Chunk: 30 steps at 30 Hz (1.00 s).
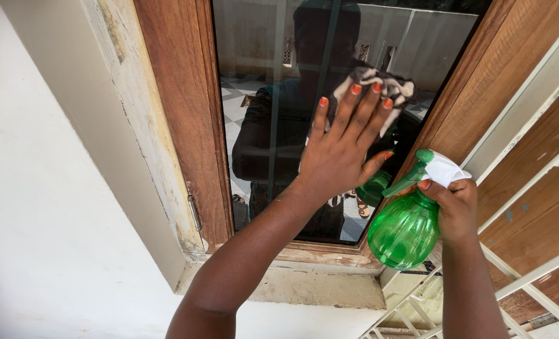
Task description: The person cleans a glass window pane using a green spray bottle and a patterned cloth. They repeatedly spray the glass and wipe it in circular and linear motions, covering the entire surface area of the window.
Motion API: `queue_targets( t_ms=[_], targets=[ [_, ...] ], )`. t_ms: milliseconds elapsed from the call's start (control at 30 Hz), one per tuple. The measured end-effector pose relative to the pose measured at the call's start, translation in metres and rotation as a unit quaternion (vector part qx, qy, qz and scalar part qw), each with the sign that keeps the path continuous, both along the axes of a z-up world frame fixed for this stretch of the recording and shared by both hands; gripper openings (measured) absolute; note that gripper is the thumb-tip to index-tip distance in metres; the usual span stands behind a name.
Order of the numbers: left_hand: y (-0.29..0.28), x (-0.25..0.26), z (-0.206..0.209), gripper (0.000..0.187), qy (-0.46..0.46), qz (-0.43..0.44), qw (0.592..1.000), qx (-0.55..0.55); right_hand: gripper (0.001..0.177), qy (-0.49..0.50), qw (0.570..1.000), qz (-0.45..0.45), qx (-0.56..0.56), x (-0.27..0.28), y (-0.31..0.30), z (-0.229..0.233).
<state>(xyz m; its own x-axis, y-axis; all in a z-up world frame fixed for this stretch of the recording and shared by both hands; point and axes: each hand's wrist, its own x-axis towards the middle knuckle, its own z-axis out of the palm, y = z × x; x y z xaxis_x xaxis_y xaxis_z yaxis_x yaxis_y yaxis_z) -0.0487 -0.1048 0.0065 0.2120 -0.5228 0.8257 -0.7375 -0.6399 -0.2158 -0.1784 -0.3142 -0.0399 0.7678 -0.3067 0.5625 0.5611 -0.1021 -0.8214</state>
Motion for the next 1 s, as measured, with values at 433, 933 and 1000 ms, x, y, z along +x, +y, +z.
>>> queue_targets(
  t_ms=[433, 933, 1000],
  targets=[
    [0.043, 0.0, -0.052, 0.069, -0.021, -0.015, 0.996, 0.088, 0.017, 0.022, 1.0, -0.01, -0.006, -0.001, 0.002, 0.004],
    [0.125, 0.032, -0.053, 0.031, -0.076, -0.027, 0.995, 0.052, 0.014, 0.008, 1.0, 0.022, 0.006, 0.0, 0.001, 0.003],
    [0.133, 0.026, -0.046, 0.051, -0.091, 0.002, 0.991, 0.095, 0.014, 0.009, 1.0, 0.023, 0.006, -0.001, 0.002, 0.005]
  ],
)
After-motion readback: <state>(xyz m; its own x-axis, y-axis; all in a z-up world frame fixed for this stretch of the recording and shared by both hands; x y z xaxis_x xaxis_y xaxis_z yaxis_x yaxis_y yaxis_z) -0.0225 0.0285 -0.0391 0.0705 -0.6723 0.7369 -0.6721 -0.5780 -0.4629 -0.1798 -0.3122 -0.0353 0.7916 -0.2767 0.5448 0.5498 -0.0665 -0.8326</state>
